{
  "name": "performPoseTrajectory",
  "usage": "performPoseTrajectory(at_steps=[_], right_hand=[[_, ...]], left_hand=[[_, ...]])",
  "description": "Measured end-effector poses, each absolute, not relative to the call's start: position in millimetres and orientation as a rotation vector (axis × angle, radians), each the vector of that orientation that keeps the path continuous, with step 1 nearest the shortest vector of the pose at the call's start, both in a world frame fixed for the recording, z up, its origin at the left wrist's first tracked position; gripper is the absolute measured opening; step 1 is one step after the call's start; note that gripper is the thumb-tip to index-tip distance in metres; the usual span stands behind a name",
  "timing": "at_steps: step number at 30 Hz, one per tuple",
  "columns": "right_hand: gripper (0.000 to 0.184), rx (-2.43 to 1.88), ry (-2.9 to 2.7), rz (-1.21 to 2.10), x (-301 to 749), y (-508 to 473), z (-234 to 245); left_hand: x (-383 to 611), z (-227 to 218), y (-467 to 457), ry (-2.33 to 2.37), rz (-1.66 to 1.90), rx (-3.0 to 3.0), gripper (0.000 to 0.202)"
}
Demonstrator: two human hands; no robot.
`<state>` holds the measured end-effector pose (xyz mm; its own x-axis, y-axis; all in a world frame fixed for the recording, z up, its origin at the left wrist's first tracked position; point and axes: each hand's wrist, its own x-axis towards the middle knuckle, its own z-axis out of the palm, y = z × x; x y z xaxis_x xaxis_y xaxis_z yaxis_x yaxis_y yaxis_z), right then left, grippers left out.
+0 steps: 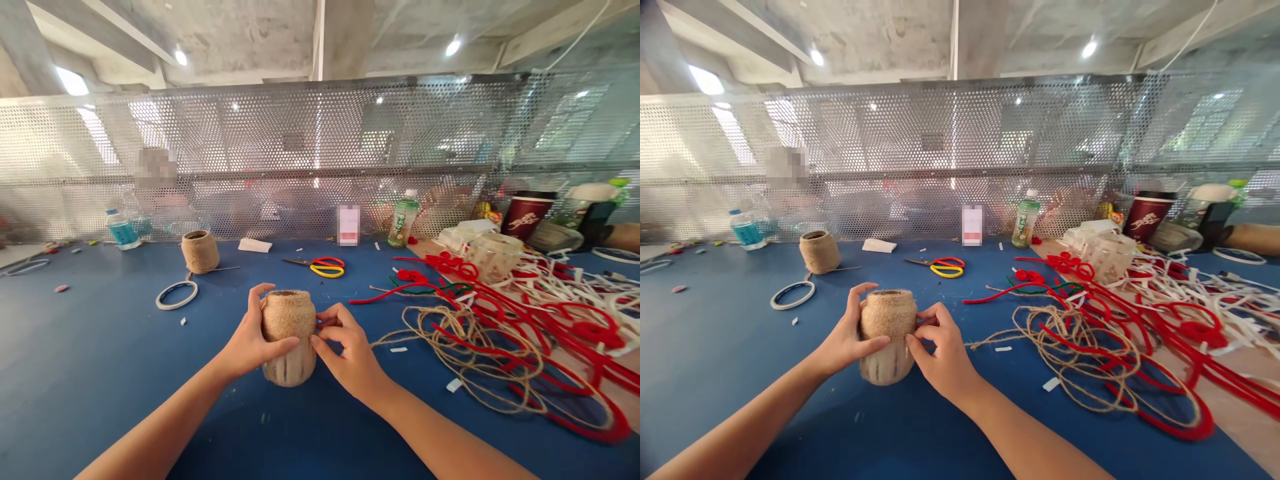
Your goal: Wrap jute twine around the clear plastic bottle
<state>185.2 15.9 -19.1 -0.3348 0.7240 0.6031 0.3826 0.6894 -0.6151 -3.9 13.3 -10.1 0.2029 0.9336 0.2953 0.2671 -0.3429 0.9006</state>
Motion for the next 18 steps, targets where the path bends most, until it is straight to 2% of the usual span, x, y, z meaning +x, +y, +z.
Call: performPoseTrajectory(at_steps=[3,8,18], right_hand=[[0.024,-0.873,-1.95,0.488,185.4,15.3,-19.1],[0.022,-0.896,-1.953,0.514,186.9,15.4,-15.5],[0.024,-0.845,-1.955,0.611,192.9,22.0,-13.8]], left_hand=[[-0.5,-10.3,11.3,1.204,1.202,1.743,0.085],[2.1,-8.7,8.7,1.261,1.226,1.739,0.082],[5.4,-12.0,5.1,1.072,1.32,1.801,0.084]])
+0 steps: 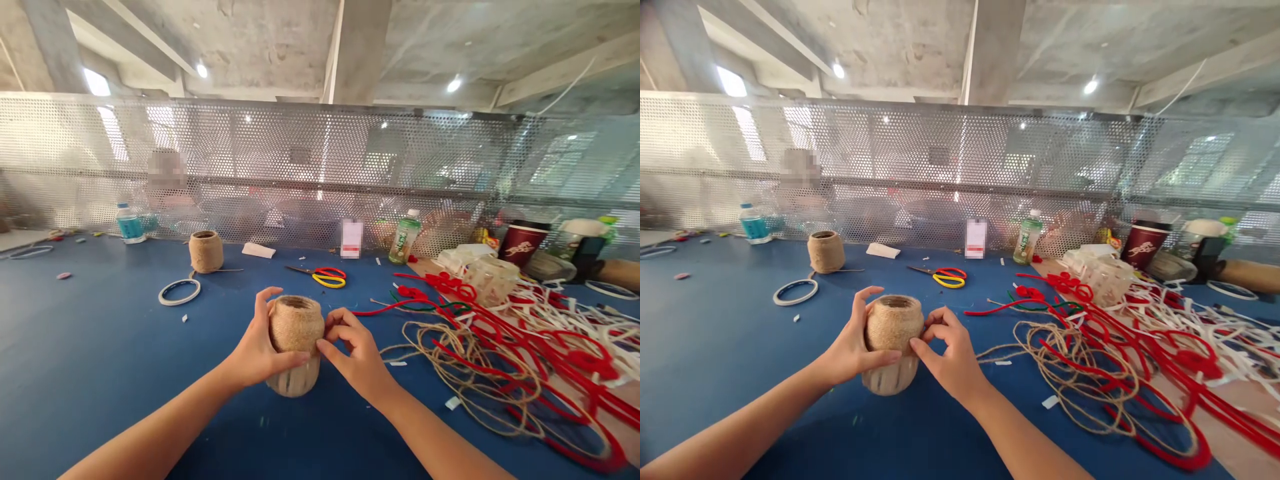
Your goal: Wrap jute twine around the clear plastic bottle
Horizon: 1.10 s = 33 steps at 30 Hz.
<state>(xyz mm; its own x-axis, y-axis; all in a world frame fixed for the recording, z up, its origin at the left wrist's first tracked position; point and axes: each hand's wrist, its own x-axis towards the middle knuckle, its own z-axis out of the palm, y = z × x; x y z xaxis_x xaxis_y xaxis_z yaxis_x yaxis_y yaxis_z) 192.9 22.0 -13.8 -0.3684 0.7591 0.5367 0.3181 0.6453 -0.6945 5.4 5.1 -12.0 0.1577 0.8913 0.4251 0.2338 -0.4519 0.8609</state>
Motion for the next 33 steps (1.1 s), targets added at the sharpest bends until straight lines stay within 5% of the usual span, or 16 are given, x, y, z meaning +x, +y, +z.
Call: performPoseTrajectory(at_steps=[4,8,11,26,33], right_hand=[[0.026,-0.714,-1.83,0.672,194,27,-19],[0.083,-0.637,-1.904,0.686,196,26,-21],[0.101,-0.639,-2.053,0.638,197,21,-20],[0.091,-0.772,-2.022,0.357,192,11,-8],[0.083,-0.83,-1.906,0.655,193,16,-15]], left_hand=[[6,-19,5,1.065,1.561,2.169,0.087],[4,-23,10,0.779,1.767,2.583,0.084],[2,-24,14,0.581,1.77,2.767,0.083],[1,-33,19,0.773,1.582,2.692,0.094],[5,-31,8,0.776,1.547,2.384,0.1]])
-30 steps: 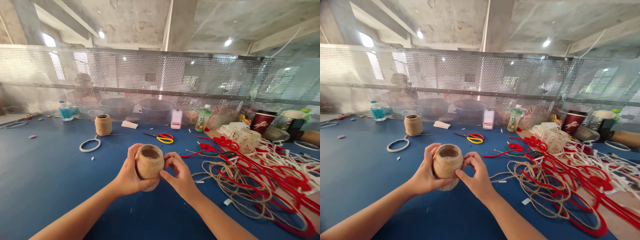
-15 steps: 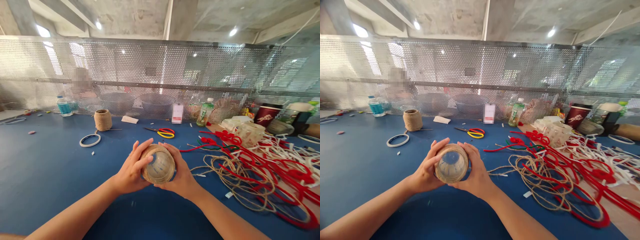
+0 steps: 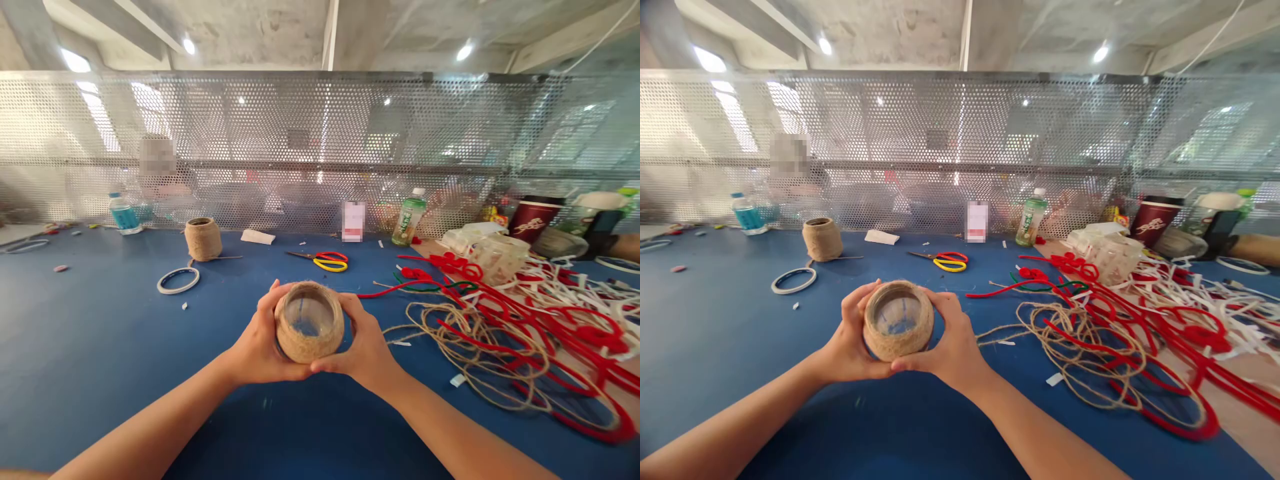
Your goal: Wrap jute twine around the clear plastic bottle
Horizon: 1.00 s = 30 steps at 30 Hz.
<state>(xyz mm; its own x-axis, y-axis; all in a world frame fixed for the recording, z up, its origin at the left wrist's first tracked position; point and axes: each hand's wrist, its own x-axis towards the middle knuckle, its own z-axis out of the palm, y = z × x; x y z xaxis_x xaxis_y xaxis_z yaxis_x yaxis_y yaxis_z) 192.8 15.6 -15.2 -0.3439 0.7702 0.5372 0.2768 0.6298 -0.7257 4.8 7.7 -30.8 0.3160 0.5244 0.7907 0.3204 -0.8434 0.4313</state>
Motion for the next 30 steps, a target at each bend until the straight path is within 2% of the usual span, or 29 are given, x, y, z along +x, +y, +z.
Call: performPoseTrajectory(at_steps=[6,10,15,18,22,30], right_hand=[[0.063,-0.874,-1.805,0.954,189,22,-14],[0.043,-1.076,-1.71,0.865,190,24,-11],[0.036,-1.043,-1.874,0.804,192,20,-6],[0.018,-1.027,-2.019,0.639,191,17,-5],[0.017,-1.013,-2.039,0.497,191,16,-4],[0.02,-1.035,-2.027,0.509,189,14,-3]], left_hand=[[9,-20,1,1.002,1.4,1.878,0.099],[10,-14,6,1.162,1.489,1.711,0.092],[7,-12,10,1.212,1.525,1.617,0.085],[6,-11,10,1.247,1.503,1.615,0.086],[6,-10,8,1.251,1.491,1.595,0.086],[8,-8,6,1.252,1.441,1.597,0.08]])
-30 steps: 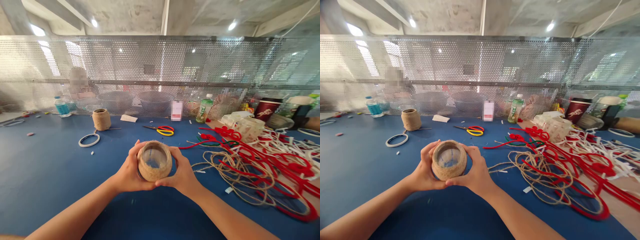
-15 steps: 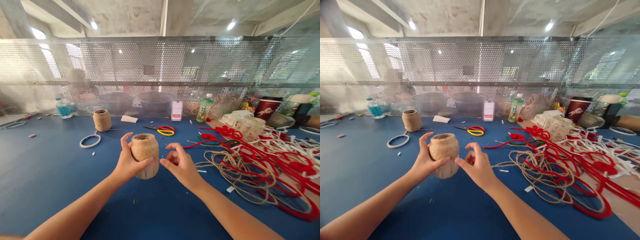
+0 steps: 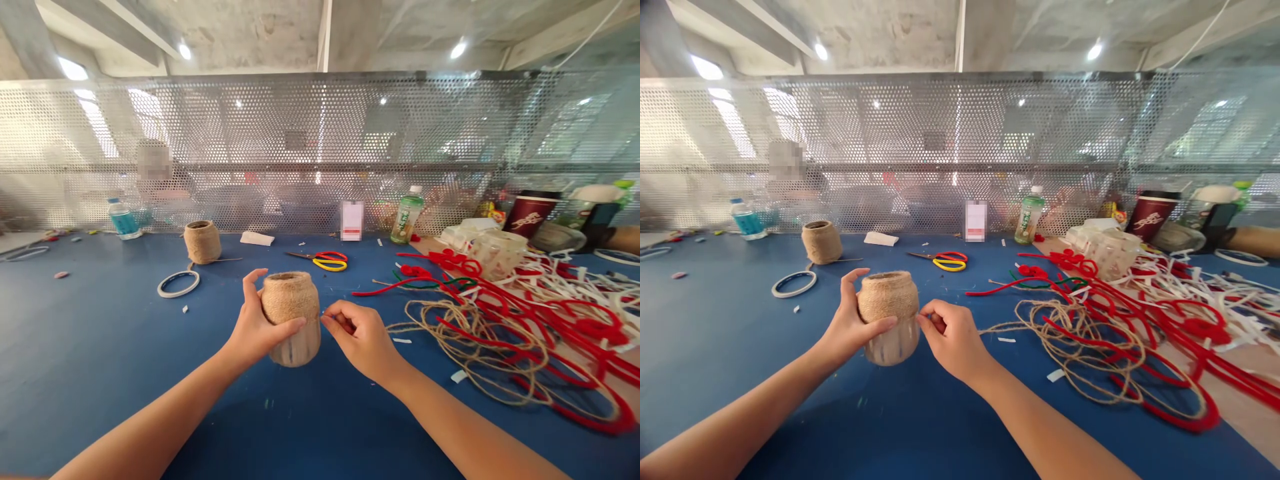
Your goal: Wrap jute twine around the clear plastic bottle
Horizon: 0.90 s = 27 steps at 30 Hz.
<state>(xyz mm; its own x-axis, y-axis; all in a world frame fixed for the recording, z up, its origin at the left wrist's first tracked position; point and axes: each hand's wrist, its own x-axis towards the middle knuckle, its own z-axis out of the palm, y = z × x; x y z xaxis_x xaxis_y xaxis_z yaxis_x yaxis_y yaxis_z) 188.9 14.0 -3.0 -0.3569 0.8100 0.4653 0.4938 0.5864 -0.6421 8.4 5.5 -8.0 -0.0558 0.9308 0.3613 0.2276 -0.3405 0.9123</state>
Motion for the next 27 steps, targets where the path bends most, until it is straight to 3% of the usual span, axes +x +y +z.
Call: performPoseTrajectory(at_steps=[17,27], right_hand=[[0.02,-1.094,-1.946,0.665,187,14,-5],[0.022,-0.824,-1.674,1.223,193,24,-3]], left_hand=[[11,-12,4,1.204,1.446,1.588,0.08],[11,-12,0,1.05,1.435,1.491,0.082]])
